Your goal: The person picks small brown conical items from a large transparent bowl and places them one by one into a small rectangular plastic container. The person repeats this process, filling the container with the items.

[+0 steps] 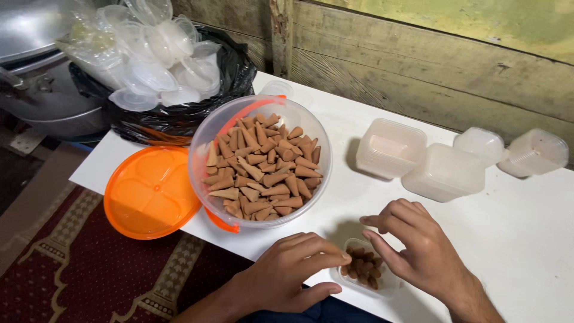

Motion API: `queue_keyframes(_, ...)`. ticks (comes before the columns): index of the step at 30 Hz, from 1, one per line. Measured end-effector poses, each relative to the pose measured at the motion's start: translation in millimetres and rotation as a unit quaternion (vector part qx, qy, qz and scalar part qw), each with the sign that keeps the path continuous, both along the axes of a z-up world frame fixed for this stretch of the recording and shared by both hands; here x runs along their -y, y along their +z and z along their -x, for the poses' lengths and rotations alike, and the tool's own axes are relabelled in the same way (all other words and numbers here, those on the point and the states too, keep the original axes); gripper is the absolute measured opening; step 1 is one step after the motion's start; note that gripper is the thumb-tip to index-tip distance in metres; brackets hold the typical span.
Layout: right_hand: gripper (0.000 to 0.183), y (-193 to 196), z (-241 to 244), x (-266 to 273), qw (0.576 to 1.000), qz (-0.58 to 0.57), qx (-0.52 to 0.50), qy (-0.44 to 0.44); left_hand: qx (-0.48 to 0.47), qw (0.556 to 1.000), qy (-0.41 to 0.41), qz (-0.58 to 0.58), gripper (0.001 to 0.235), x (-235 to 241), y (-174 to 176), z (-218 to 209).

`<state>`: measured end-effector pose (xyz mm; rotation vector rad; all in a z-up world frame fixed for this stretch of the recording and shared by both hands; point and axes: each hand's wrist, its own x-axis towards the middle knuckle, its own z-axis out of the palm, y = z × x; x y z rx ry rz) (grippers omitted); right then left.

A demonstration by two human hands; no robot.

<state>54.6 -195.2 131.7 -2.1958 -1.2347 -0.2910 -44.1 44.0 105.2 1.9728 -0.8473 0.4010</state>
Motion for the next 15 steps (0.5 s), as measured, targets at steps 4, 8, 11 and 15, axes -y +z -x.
queue_keyframes(4, 0.01, 20.4, -4.2, -40.6, 0.997, -0.072, 0.019, 0.032, 0.062, 0.998, 0.0, 0.008, 0.022, -19.8, 33.4, 10.9)
queue_keyframes(8, 0.01, 30.7, -8.8, -73.4, 0.988, -0.145, 0.026, 0.056, 0.093, 0.994, 0.057, -0.032, 0.02, -42.5, 56.6, 13.7)
queue_keyframes(11, 0.009, 30.9, -13.9, -91.8, 0.981, -0.177, 0.035, 0.068, 0.124, 0.984, 0.115, -0.051, 0.015, -61.1, 57.1, 7.2)
queue_keyframes(15, 0.017, 19.8, -19.9, -106.0, 0.977, -0.195, 0.036, 0.076, 0.142, 0.961, 0.221, -0.083, 0.017, -88.7, 59.2, -8.6)
